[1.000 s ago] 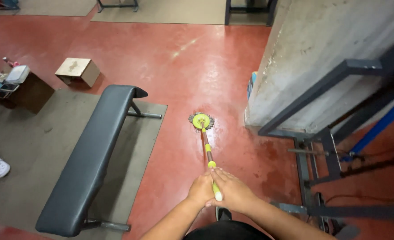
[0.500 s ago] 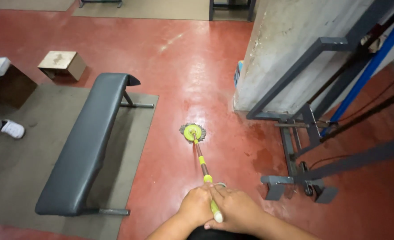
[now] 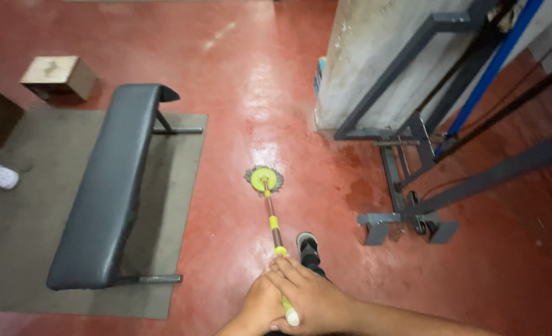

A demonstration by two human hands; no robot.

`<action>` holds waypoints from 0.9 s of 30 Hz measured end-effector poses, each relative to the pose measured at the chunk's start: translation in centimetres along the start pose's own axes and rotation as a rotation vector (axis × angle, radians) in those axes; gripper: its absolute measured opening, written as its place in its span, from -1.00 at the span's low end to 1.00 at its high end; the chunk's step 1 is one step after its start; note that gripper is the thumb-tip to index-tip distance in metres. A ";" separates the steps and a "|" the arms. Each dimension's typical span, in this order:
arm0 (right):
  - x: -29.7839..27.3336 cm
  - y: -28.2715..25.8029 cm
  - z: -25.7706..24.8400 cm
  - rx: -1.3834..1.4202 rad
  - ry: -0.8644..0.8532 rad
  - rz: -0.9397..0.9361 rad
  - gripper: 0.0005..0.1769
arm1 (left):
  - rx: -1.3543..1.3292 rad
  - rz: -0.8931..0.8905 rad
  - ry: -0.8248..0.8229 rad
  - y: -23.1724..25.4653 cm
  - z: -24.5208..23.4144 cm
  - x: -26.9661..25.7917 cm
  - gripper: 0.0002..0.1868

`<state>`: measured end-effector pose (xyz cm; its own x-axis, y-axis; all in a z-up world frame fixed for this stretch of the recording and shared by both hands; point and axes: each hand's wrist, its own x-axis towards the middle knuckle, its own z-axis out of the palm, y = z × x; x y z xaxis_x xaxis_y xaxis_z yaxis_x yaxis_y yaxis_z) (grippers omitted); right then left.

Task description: Mopping the floor in a gym around various fitness equipment.

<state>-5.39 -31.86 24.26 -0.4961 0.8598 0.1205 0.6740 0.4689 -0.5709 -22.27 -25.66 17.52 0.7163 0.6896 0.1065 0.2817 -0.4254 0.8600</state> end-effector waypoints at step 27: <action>11.7 12.8 -9.6 0.014 0.210 -0.084 -0.30 | -0.297 -0.108 -0.043 -6.6 -4.5 19.5 -0.18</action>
<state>2.73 -13.88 26.15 -0.4246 0.8415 0.3341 0.6268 0.5394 -0.5623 -13.02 -6.72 16.17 0.7203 0.6936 -0.0090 0.1636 -0.1572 0.9739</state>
